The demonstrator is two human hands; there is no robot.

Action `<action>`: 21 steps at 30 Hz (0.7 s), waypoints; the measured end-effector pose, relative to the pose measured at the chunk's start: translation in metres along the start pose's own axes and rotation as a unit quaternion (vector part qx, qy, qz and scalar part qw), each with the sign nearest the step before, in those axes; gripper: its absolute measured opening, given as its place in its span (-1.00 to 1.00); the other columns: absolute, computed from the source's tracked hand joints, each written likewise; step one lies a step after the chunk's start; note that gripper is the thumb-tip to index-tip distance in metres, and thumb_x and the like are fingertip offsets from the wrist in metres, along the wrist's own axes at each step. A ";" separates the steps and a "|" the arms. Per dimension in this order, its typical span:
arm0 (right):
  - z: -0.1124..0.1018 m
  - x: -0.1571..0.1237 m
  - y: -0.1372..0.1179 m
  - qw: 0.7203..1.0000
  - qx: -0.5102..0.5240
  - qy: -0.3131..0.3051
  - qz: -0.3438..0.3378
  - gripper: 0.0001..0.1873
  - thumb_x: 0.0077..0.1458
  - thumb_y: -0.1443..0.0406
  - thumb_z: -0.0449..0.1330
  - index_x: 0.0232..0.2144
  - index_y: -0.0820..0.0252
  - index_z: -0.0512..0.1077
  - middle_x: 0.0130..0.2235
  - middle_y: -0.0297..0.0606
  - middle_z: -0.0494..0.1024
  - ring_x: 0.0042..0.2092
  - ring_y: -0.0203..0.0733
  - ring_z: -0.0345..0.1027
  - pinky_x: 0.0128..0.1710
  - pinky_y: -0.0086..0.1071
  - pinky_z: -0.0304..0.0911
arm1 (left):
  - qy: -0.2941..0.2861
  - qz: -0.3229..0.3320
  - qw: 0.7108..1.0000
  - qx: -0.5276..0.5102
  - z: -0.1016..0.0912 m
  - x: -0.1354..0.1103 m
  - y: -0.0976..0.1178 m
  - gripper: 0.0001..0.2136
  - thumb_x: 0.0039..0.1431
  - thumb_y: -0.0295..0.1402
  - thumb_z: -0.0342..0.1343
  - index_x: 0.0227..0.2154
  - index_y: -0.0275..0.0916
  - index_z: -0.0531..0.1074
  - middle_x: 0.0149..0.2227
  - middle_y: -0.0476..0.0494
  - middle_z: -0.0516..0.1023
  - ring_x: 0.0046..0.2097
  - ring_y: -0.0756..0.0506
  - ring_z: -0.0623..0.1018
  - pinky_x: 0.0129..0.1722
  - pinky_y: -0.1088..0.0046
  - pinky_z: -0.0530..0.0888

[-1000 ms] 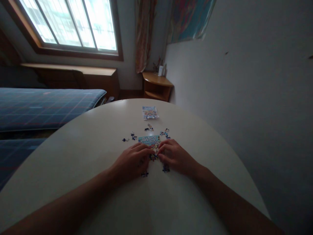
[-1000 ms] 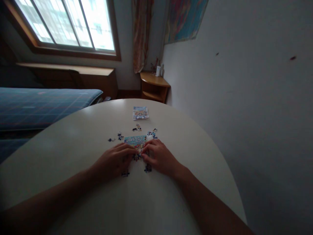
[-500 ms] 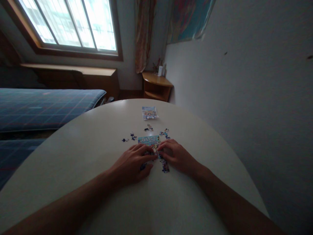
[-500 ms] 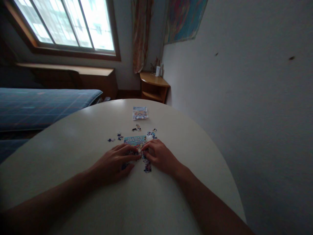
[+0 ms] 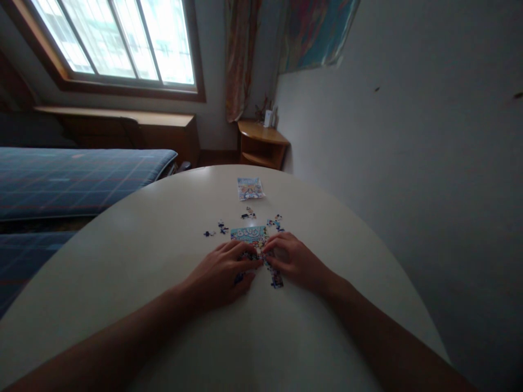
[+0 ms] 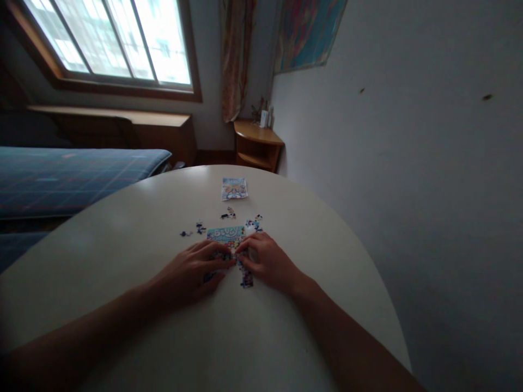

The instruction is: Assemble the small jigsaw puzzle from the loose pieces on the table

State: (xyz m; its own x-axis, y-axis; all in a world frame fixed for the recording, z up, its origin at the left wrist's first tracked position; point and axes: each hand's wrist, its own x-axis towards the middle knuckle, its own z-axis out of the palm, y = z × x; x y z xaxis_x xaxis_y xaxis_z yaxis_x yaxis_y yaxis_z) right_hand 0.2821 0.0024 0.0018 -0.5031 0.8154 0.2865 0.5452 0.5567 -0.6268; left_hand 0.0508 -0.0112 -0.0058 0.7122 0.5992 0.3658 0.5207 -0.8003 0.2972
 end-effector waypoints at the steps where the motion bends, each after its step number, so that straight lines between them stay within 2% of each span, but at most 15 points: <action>1: 0.000 0.000 0.000 1.000 -0.001 0.000 0.002 -0.81 0.07 0.41 0.27 -0.24 0.10 0.51 -0.13 -0.24 0.54 0.00 -0.14 0.35 0.08 -0.18 0.20 | 0.000 -0.001 1.000 0.002 0.000 0.000 0.000 -0.70 0.21 -0.40 0.09 -0.01 -0.06 0.48 0.02 -0.14 0.47 0.03 -0.19 0.45 0.06 0.08 0.44; 11: 0.001 0.001 0.000 1.000 -0.006 0.001 0.003 -0.82 0.07 0.40 0.28 -0.24 0.09 0.52 -0.13 -0.25 0.55 0.00 -0.13 0.35 0.09 -0.17 0.20 | 0.000 0.010 1.000 0.009 0.000 0.001 0.001 -0.69 0.22 -0.41 0.07 0.01 -0.07 0.46 0.04 -0.15 0.47 0.07 -0.21 0.44 0.10 0.06 0.42; 16: 0.000 0.000 0.001 1.000 -0.008 -0.003 -0.004 -0.83 0.08 0.38 0.28 -0.24 0.10 0.52 -0.13 -0.25 0.55 0.01 -0.14 0.35 0.10 -0.19 0.19 | 0.018 0.028 0.999 0.021 0.004 0.000 -0.001 -0.75 0.25 -0.42 0.03 -0.06 -0.14 0.48 0.05 -0.13 0.51 0.09 -0.19 0.45 0.11 0.10 0.42; 21: 0.000 0.001 0.000 1.000 -0.008 -0.001 -0.006 -0.84 0.09 0.37 0.28 -0.24 0.09 0.52 -0.14 -0.25 0.55 0.00 -0.14 0.36 0.09 -0.18 0.20 | 0.016 0.024 0.999 0.022 0.003 0.000 -0.001 -0.75 0.24 -0.44 0.04 -0.05 -0.13 0.47 0.05 -0.12 0.50 0.07 -0.18 0.46 0.09 0.10 0.44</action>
State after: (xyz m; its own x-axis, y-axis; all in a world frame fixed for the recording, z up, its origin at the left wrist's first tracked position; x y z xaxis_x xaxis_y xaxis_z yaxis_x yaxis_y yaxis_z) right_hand 0.2815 0.0036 0.0018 -0.5115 0.8078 0.2929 0.5489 0.5695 -0.6119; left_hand 0.0521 -0.0106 -0.0086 0.7217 0.5594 0.4077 0.5068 -0.8282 0.2392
